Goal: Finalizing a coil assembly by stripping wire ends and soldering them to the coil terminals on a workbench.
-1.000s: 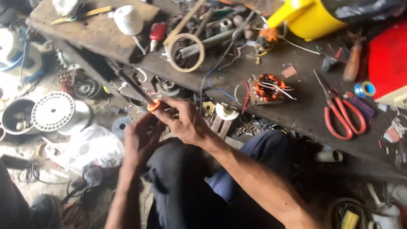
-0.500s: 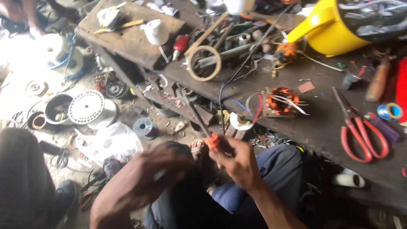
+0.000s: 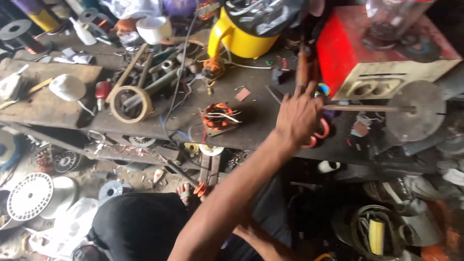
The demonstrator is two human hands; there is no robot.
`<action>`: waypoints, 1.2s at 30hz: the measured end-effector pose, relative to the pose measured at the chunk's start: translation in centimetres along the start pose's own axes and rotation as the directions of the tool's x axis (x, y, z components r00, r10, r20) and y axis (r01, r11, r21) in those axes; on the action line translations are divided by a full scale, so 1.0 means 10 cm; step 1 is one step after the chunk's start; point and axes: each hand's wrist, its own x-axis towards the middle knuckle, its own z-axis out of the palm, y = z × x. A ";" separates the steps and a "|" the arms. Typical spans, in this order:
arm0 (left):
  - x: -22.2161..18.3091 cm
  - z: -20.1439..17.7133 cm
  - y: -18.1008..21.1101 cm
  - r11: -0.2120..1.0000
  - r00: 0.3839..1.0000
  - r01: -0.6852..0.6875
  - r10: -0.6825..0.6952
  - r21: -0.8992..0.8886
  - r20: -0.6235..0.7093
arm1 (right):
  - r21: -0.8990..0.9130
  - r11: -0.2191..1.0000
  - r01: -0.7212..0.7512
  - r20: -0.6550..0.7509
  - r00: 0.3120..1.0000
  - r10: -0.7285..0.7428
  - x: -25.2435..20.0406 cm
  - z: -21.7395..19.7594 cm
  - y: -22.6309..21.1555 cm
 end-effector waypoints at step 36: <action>-3.32 -1.09 -0.79 0.629 0.939 0.222 -0.343 -0.745 -0.010 | 0.296 0.943 -0.153 -0.089 0.978 0.187 -0.06 -0.38 1.02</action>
